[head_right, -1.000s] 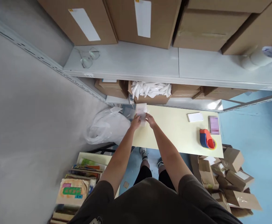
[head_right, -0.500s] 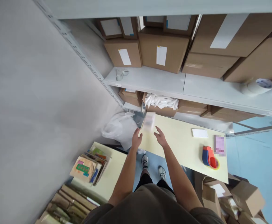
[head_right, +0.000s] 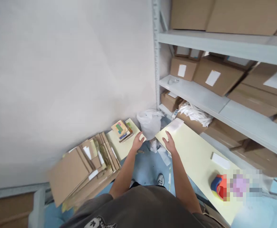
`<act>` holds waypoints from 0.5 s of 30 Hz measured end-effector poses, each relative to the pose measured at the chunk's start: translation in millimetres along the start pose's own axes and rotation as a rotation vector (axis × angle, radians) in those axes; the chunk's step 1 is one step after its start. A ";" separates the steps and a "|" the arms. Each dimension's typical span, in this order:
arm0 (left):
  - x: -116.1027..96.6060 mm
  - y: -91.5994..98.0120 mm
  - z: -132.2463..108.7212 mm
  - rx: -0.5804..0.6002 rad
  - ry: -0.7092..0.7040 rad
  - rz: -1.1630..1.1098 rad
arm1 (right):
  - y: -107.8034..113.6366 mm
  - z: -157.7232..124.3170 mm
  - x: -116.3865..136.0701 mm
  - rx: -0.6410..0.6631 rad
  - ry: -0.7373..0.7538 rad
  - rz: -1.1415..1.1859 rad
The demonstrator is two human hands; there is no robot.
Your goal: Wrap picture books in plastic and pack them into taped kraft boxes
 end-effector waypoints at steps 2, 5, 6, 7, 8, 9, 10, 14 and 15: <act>15.3 35.9 -16.3 -0.067 0.021 0.002 | -37.0 -2.9 21.4 0.091 0.043 -0.010; 45.1 92.0 -44.7 -0.145 0.031 0.001 | -104.9 -13.8 53.3 0.213 0.116 -0.022; 57.5 112.4 -55.6 -0.168 0.040 0.001 | -130.4 -20.4 63.8 0.248 0.143 -0.022; 71.5 134.0 -67.3 -0.191 0.056 0.001 | -157.2 -28.9 74.1 0.283 0.171 -0.020; 86.9 156.9 -80.0 -0.216 0.082 0.001 | -185.1 -39.3 84.2 0.322 0.200 -0.021; 103.7 181.1 -93.9 -0.244 0.116 0.000 | -213.9 -51.7 94.0 0.364 0.227 -0.025; 121.6 206.3 -108.8 -0.274 0.155 0.000 | -243.4 -65.8 103.4 0.411 0.252 -0.032; 198.5 310.9 -178.2 -0.406 0.318 -0.012 | -362.6 -132.8 134.6 0.624 0.332 -0.078; 217.7 335.8 -197.3 -0.445 0.360 -0.017 | -391.7 -150.5 140.7 0.679 0.352 -0.095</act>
Point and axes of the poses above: each hand's wrist, its own z-axis towards the middle knuckle, its own y-axis out of the back of the hand, x = y × z, the point moved 3 cm from there along z, towards the middle knuckle, and after that the axes turned 6 degrees about -x, right-handed, at the moved point
